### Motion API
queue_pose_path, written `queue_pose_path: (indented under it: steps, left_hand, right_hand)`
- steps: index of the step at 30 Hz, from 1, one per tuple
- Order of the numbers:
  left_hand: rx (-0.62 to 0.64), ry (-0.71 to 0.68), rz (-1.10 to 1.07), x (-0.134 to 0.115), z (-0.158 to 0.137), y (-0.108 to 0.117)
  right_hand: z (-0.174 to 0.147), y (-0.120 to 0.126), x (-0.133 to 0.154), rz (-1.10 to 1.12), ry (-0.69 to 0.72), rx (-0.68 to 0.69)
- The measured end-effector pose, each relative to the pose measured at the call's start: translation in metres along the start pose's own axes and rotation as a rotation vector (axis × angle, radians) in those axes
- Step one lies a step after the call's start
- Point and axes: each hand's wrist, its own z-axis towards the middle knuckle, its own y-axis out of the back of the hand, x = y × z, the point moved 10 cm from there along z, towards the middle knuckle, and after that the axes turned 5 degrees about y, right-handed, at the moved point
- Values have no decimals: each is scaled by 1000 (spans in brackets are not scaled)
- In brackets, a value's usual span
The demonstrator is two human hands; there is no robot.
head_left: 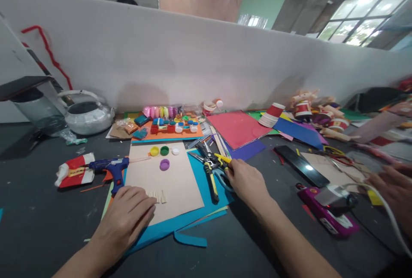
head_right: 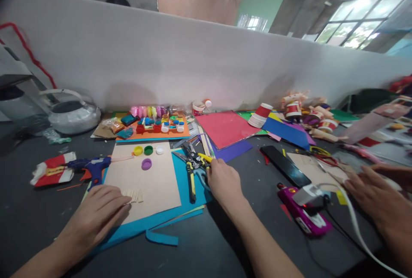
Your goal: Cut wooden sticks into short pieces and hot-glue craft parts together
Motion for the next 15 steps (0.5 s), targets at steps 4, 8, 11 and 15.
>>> queue_pose_path:
  steps: [4,8,11,15]
  left_hand:
    - [-13,33,10,5,2,1]
    - [-40,52,-3,8,2,4]
    - [-69,75,-3,9,1,9]
    - [-107,138,-16,12,2,16]
  right_hand:
    - [-15,15,8,69,58,-199]
    - [-57,38,71,377,579,-355]
    - [-94,32,124,448,961,-243]
    - [-117,16,146,510,1122,-270]
